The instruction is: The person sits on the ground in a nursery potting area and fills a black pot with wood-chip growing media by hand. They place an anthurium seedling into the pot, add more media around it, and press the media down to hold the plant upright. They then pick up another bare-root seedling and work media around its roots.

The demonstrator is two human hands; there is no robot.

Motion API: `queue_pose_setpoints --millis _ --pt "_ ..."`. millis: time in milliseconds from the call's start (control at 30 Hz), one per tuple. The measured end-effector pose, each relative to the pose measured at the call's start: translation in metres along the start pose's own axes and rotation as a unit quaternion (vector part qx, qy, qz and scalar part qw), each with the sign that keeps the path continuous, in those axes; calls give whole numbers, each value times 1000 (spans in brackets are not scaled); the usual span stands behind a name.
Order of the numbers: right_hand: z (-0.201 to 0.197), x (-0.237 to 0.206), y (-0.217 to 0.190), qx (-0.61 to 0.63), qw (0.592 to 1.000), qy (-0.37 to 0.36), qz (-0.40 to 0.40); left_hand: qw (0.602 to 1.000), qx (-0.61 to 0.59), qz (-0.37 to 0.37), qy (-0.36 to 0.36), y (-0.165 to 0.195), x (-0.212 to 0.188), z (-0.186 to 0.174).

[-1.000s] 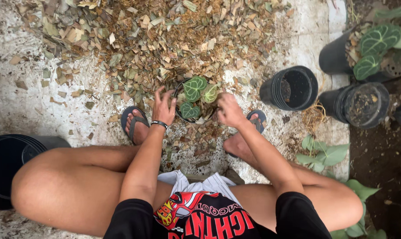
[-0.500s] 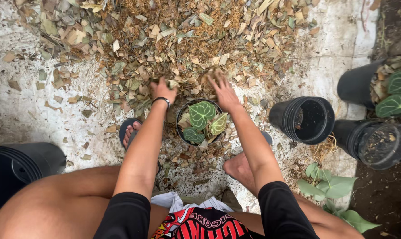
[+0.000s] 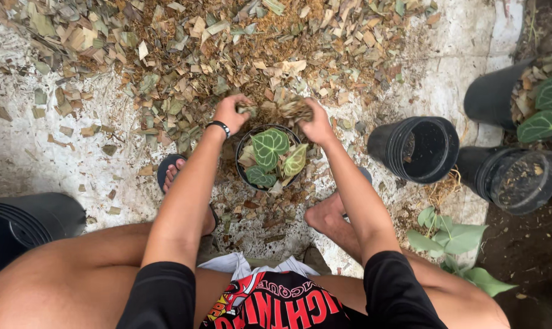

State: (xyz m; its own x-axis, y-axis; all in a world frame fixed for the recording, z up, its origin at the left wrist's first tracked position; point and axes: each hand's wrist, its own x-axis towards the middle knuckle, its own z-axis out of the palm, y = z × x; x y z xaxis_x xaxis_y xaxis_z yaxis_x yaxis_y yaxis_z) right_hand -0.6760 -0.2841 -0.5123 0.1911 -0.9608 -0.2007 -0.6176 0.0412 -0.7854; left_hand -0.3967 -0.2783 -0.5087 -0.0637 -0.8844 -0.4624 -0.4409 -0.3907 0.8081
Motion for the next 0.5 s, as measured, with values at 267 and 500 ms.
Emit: queue_pose_setpoints --millis 267,500 --pt "-9 -81 -12 566 779 181 202 994 89 52 39 -4 -33 -15" --pt "21 -126 -14 478 857 120 153 979 183 -87 22 5 -77 -16"
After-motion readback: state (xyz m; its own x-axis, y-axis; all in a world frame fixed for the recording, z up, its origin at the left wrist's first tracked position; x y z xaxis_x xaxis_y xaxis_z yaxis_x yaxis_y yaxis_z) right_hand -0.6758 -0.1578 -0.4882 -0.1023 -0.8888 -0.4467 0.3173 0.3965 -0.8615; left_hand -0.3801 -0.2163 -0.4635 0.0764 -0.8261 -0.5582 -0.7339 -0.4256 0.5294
